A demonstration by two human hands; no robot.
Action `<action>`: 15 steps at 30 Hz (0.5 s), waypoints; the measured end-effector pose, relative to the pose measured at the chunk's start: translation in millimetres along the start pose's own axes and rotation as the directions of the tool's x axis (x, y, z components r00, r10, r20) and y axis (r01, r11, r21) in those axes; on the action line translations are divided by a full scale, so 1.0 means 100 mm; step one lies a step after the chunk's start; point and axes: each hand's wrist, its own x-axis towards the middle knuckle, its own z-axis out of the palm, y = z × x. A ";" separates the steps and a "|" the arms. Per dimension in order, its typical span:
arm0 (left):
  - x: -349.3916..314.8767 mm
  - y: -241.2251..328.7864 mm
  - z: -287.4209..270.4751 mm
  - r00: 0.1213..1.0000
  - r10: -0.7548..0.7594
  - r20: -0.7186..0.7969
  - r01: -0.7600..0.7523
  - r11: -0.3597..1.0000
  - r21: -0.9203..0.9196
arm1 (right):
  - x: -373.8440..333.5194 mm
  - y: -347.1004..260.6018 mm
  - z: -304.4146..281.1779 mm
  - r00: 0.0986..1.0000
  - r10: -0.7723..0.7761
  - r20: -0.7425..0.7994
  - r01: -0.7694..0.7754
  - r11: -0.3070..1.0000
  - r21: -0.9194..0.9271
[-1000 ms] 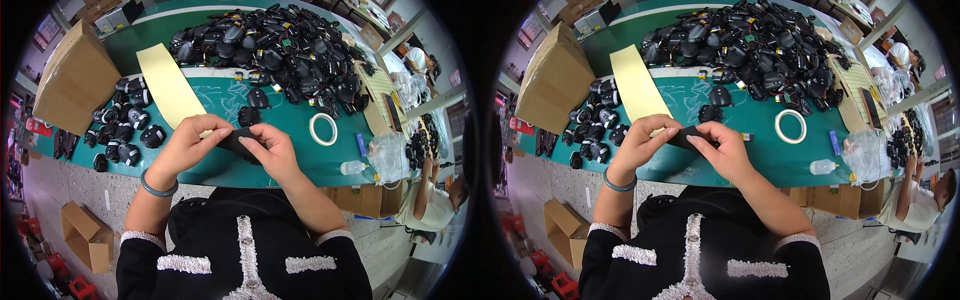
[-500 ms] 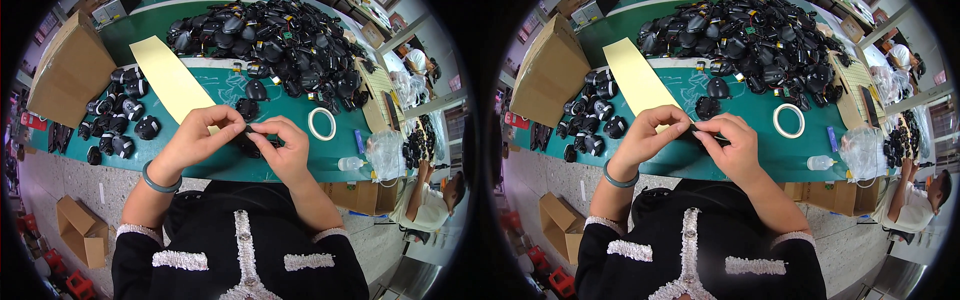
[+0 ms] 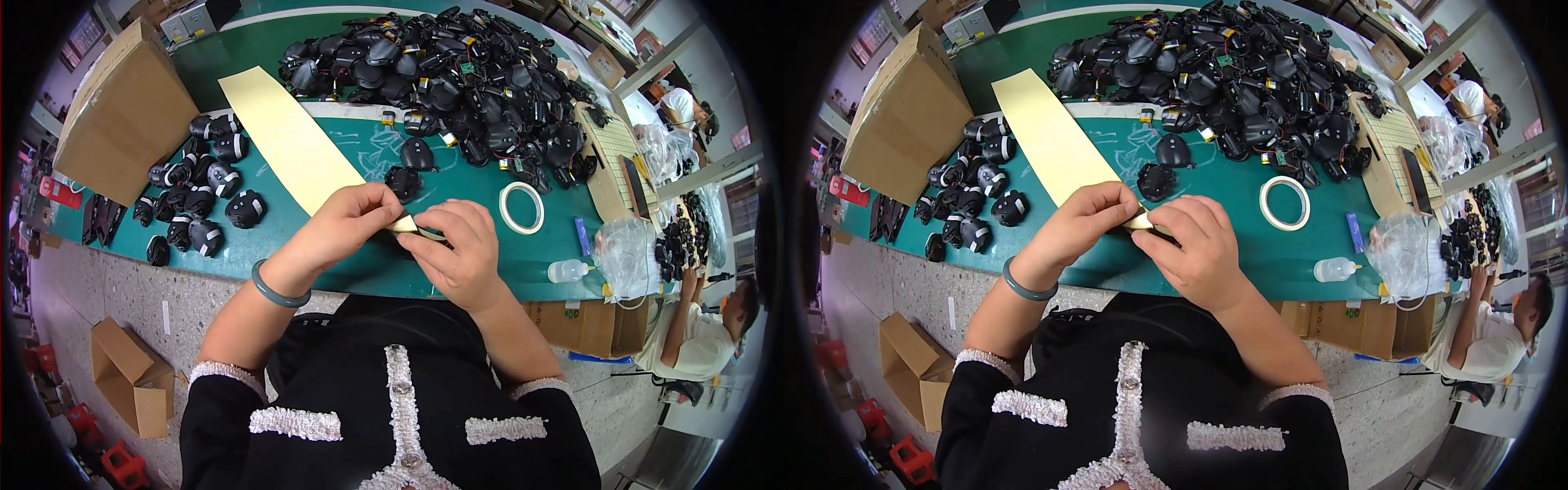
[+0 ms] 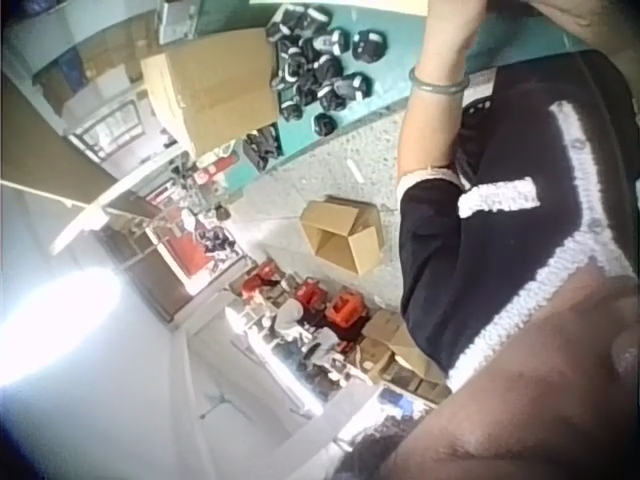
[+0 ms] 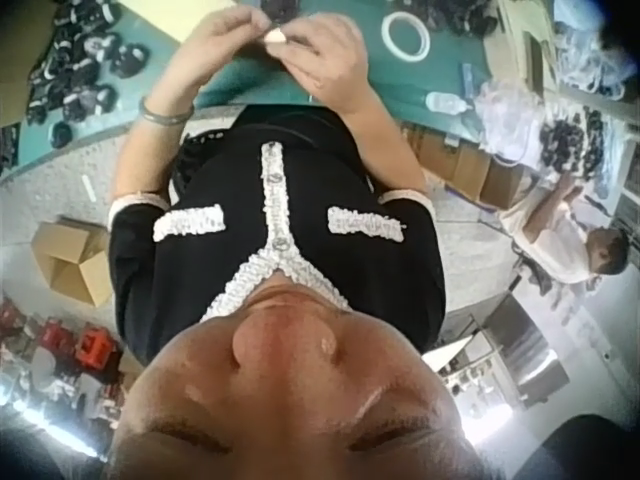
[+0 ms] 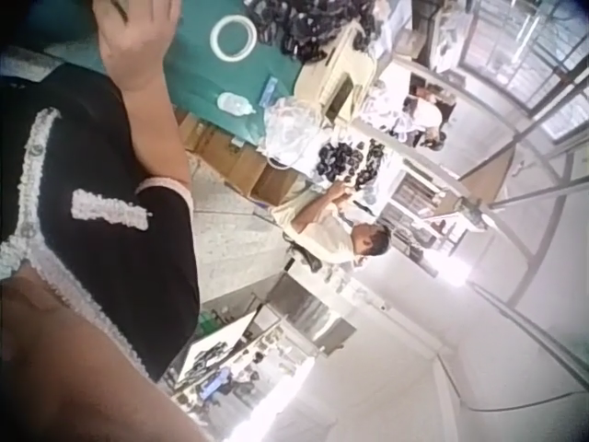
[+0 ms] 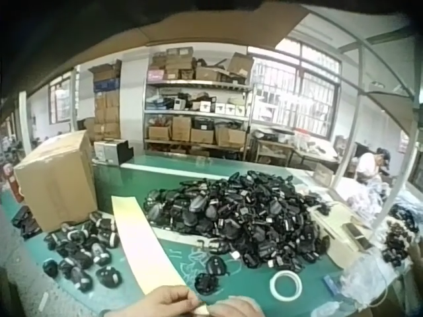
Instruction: The person assembles computer mice by connecting internal wires to internal circuitry, applying glue from a bottle to parts, and fitting mouse casings together by hand.
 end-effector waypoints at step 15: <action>0.04 -0.10 -0.10 0.996 0.090 -0.021 -0.080 0.953 0.292 | -0.33 0.02 -0.08 1.000 -0.017 0.019 0.015 0.996 0.085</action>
